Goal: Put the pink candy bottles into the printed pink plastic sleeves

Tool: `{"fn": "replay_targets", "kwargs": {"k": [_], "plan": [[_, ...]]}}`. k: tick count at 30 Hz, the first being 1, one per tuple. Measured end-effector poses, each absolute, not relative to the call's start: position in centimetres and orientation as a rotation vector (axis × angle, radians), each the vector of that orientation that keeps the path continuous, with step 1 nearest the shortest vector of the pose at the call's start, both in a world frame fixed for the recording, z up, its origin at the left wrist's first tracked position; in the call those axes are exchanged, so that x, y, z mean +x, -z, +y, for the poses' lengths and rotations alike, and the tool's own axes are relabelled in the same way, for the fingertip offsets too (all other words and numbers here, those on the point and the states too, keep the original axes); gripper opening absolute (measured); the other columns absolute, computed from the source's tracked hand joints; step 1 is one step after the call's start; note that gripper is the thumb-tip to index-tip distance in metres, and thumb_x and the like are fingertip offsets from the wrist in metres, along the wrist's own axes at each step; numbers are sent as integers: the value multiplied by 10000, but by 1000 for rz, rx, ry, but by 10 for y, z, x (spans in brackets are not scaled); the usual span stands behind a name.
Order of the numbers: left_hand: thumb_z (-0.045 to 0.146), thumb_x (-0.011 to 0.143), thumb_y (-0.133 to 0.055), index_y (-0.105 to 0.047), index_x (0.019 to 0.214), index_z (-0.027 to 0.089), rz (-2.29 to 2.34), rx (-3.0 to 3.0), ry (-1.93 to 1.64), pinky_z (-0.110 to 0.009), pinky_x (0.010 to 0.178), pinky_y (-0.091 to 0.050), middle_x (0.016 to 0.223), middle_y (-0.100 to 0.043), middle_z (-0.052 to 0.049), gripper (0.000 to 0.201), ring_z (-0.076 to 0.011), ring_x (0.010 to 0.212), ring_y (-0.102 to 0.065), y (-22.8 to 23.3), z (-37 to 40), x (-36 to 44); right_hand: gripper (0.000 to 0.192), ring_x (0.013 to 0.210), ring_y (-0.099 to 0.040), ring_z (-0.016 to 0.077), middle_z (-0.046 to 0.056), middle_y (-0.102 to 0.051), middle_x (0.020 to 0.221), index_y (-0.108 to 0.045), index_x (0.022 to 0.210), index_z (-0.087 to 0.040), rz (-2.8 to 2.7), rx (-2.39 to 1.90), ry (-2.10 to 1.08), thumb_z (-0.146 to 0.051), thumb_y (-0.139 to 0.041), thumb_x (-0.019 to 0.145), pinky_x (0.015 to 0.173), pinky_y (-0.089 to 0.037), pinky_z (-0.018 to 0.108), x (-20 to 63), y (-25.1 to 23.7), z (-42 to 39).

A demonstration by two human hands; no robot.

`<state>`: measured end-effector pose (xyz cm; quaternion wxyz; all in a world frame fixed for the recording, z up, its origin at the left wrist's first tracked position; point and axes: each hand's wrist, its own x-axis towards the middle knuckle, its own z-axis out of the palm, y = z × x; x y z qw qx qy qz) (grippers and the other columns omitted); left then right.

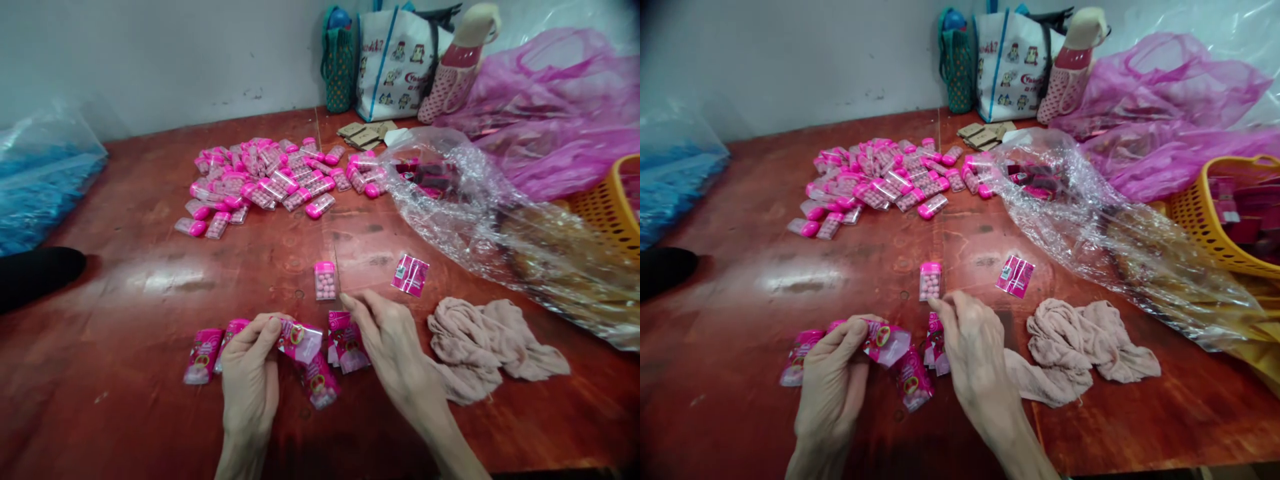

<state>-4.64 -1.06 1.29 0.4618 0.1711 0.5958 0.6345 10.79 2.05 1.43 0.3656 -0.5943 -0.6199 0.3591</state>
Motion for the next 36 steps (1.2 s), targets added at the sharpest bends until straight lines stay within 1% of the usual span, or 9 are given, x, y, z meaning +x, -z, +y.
{"fn": "replay_targets", "kwargs": {"k": [3, 6, 9, 12, 16, 18, 24, 28, 36], "plan": [[214, 562, -781, -716, 628, 144, 1465, 347, -1626, -151, 593, -470, 632, -663, 3, 116, -77, 607, -563, -14, -8, -50, 280, 770, -577, 243, 129, -634, 818, -603, 892, -144, -1742, -1738, -601, -412, -537, 847, 655, -427, 327, 76, -2, 43], [193, 555, -782, -718, 650, 144, 1479, 294, -1666, -160, 611, -487, 645, -680, -1, 124, -82, 619, -581, -16, -8, -51, 250, 848, -567, 291, 190, -616, 934, -578, 976, -101, -1762, -1745, -621, -299, -580, 824, 666, -437, 364, 51, 11, 53], [174, 564, -775, -718, 675, 150, 1504, 232, -1725, -178, 629, -498, 665, -690, -2, 127, -89, 636, -593, -15, -9, -53, 249, 819, -581, 272, 148, -635, 903, -562, 1054, -116, -1763, -1675, -717, -222, -549, 829, 702, -440, 382, 56, 13, 52], [165, 572, -768, -717, 676, 151, 1513, 187, -1787, -188, 638, -504, 673, -690, -2, 116, -91, 641, -599, -11, -9, -56, 210, 677, -595, 192, 49, -648, 781, -586, 1008, -162, -1741, -1579, -883, -267, -552, 830, 617, -463, 305, 80, 0, 42], [142, 577, -760, -713, 667, 154, 1516, 203, -1863, -177, 645, -501, 668, -680, 13, 102, -83, 647, -599, -8, -6, -56, 309, 730, -621, 174, 29, -668, 854, -576, 1065, -191, -1415, -1444, -1453, -324, -611, 788, 629, -496, 271, 104, -25, 19], [139, 577, -760, -711, 664, 157, 1508, 208, -1887, -166, 649, -497, 662, -677, 24, 102, -75, 648, -594, -9, -5, -52, 345, 752, -627, 180, 28, -672, 873, -573, 1081, -206, -1287, -1401, -1619, -318, -639, 761, 651, -505, 282, 105, -32, 6], [170, 588, -762, -709, 662, 167, 1469, 246, -1879, -188, 653, -501, 677, -688, 25, 91, -87, 657, -605, -13, -3, -37, 355, 694, -620, 165, 23, -670, 811, -581, 1061, -191, -1164, -1353, -1678, -267, -661, 723, 619, -508, 265, 96, -28, -10], [188, 598, -766, -706, 648, 170, 1419, 260, -1859, -178, 658, -498, 660, -686, 29, 80, -73, 640, -598, -12, 0, -32, 342, 699, -611, 147, 19, -666, 837, -575, 1068, -196, -1085, -1295, -1736, -233, -634, 733, 621, -505, 239, 101, -27, -9], [196, 609, -758, -706, 638, 183, 1403, 358, -1777, -174, 624, -488, 658, -687, 26, 62, -79, 627, -602, -8, 3, -31, 283, 588, -533, 111, -15, -621, 707, -605, 989, -191, -1118, -1304, -1763, -166, -602, 707, 493, -435, 180, 101, -30, -6]]}}
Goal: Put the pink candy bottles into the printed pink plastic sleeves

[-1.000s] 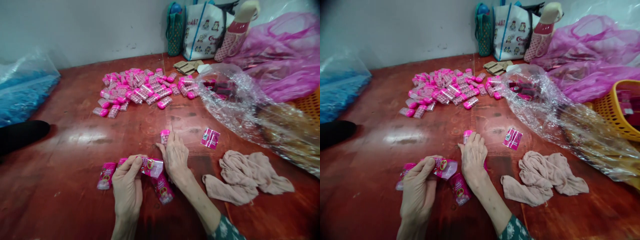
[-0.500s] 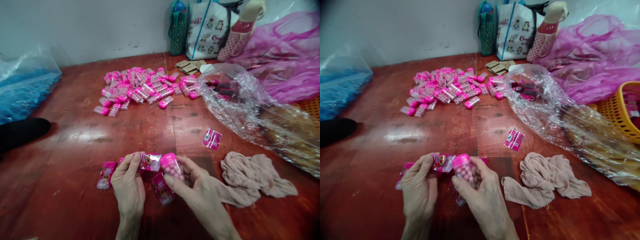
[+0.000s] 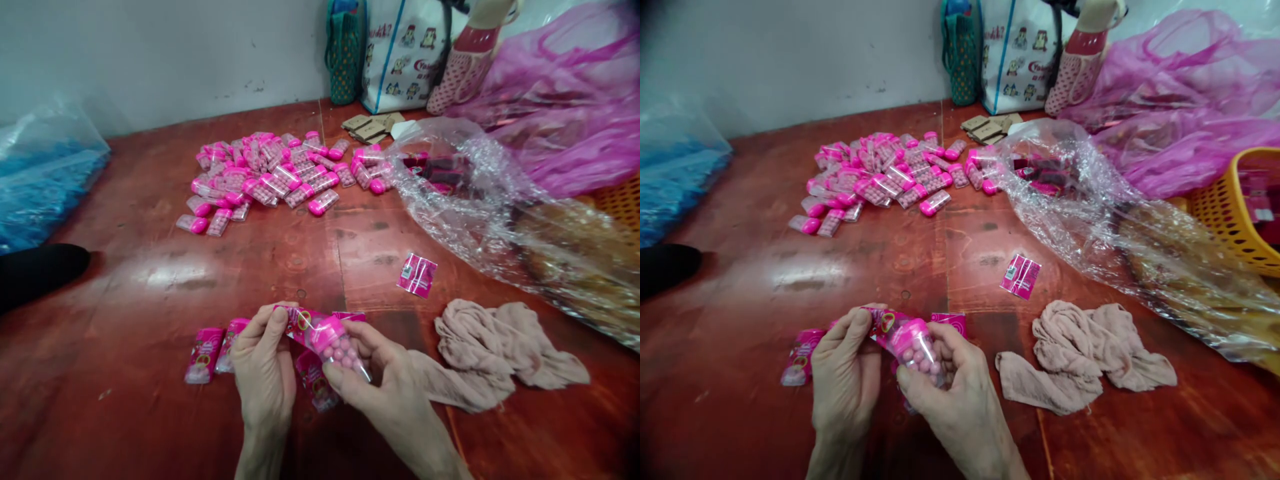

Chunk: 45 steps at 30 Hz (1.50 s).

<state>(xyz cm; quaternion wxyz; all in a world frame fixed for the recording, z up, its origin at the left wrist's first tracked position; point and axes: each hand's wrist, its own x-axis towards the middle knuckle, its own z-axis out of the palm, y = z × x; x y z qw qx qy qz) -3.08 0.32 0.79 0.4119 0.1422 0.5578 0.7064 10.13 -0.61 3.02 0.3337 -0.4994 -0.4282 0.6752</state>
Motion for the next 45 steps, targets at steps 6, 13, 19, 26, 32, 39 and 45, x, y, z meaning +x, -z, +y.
{"fn": "replay_targets", "kwargs": {"k": [6, 13, 19, 26, 32, 39, 45], "plan": [[177, 597, -761, -675, 731, 160, 1443, 320, -1708, -203, 613, -499, 758, -721, -26, 160, -104, 629, -624, -14, 7, -28, 350, 607, -547, 118, -11, -634, 750, -603, 1018, -194, -1142, -1302, -1778, -143, -615, 672, 524, -454, 193, 102, -27, -6], [170, 606, -760, -619, 929, 163, 1337, 248, -1664, -273, 749, -516, 953, -710, -79, 353, -185, 844, -667, -18, 8, -21, 377, 668, -598, 142, 4, -660, 798, -600, 1053, -189, -1120, -1324, -1713, -162, -619, 677, 570, -499, 204, 103, -21, -6], [235, 637, -743, -693, 838, 135, 1289, 202, -1462, -288, 769, -508, 879, -722, -90, 230, -208, 867, -652, -18, 3, -7, 331, 712, -633, 154, 0, -663, 778, -615, 1022, -184, -1118, -1270, -1658, -153, -628, 692, 627, -521, 210, 100, -17, -7], [303, 678, -716, -711, 892, 134, 1188, 127, -1298, -321, 766, -502, 834, -719, -88, 272, -219, 820, -654, -14, 2, -3, 311, 658, -642, 132, -3, -699, 784, -636, 1043, -179, -1269, -1327, -1420, -215, -648, 734, 598, -515, 170, 99, -11, -10], [284, 630, -752, -726, 739, 127, 1190, 155, -1300, -347, 778, -493, 692, -704, -70, 193, -237, 788, -652, -15, 8, -6, 471, 826, -659, 124, 4, -685, 1012, -494, 1267, -202, -1359, -1249, -1327, -139, -559, 804, 738, -501, 153, 100, -3, -19], [312, 643, -744, -725, 756, 131, 1081, 270, -1306, -355, 804, -486, 798, -712, -93, 213, -248, 833, -646, -11, 10, -5, 409, 810, -662, 124, -15, -687, 981, -536, 1209, -216, -1356, -1186, -1400, -150, -573, 807, 739, -505, 154, 104, -10, -16], [308, 698, -695, -727, 820, 116, 1090, 264, -1225, -342, 796, -492, 864, -714, -121, 229, -244, 838, -648, -15, 6, 2, 365, 821, -658, 144, 5, -696, 965, -574, 1155, -192, -1376, -1264, -1303, -199, -612, 792, 734, -506, 175, 109, -4, -12]]}}
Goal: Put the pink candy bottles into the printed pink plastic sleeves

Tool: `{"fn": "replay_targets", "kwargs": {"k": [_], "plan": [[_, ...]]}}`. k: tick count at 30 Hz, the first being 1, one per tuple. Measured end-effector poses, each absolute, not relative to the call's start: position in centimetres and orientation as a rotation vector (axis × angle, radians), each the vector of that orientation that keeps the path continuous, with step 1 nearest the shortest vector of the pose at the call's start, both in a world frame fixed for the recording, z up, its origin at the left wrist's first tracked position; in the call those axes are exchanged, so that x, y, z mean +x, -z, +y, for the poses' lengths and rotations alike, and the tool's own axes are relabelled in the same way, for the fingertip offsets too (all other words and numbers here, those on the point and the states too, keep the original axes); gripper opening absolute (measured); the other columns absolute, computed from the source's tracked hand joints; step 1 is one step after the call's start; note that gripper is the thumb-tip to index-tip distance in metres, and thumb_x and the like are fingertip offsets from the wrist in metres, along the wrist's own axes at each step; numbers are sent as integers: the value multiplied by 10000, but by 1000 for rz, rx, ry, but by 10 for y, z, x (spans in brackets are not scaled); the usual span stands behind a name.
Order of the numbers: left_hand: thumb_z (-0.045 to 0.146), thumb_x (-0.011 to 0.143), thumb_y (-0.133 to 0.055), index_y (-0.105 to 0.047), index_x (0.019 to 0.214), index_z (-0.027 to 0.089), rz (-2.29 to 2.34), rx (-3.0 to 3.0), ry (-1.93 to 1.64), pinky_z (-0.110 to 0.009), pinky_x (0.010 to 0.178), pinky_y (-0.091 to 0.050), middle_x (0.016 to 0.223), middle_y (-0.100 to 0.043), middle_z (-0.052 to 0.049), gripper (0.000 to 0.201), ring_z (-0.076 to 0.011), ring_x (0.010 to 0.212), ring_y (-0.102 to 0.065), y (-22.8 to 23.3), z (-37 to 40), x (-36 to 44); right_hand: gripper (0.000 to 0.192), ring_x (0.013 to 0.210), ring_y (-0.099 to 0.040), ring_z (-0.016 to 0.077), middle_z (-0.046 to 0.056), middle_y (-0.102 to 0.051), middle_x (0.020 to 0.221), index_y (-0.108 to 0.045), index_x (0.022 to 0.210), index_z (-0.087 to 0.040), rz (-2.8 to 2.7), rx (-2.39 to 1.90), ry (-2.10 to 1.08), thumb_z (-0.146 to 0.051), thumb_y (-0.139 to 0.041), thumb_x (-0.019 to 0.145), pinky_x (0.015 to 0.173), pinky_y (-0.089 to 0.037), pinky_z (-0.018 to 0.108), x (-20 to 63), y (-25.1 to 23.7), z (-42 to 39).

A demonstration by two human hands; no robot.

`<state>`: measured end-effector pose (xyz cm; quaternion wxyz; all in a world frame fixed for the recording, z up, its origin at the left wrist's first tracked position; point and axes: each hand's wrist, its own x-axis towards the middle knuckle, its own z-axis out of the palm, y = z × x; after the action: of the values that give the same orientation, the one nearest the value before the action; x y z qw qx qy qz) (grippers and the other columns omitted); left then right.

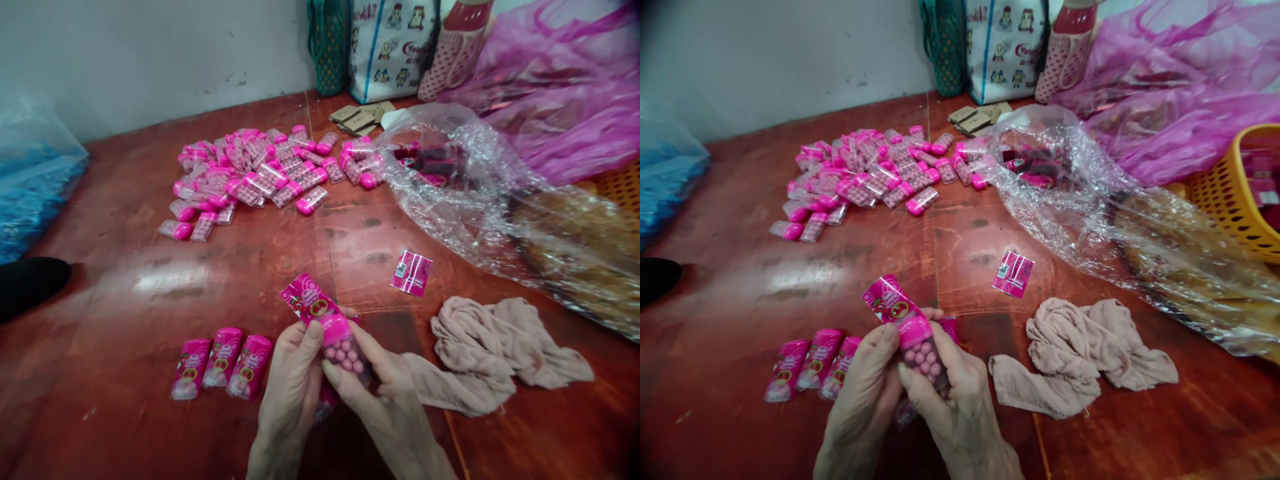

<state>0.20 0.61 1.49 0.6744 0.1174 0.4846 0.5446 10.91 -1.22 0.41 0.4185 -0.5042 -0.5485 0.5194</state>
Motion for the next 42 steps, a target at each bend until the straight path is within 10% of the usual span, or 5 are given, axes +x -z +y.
{"fn": "replay_targets", "kwargs": {"k": [36, 42], "plan": [[285, 744, -644, -720, 789, 139, 1221, 370, -1123, -353, 868, -458, 898, -713, -102, 170, -268, 972, -600, -24, 0, 8, 280, 506, -439, 98, -23, -480, 611, -553, 837, -160, -1416, -1259, -1579, -390, -404, 893, 481, -348, 202, 115, 1, -19], [312, 852, -522, -562, 1098, 172, 1230, 368, -1104, -427, 804, -485, 1151, -568, -86, 286, -217, 964, -575, -24, -10, 14, 243, 475, -468, 105, -29, -498, 575, -561, 837, -188, -1379, -1263, -1538, -377, -417, 890, 483, -379, 201, 114, -8, -19]]}}
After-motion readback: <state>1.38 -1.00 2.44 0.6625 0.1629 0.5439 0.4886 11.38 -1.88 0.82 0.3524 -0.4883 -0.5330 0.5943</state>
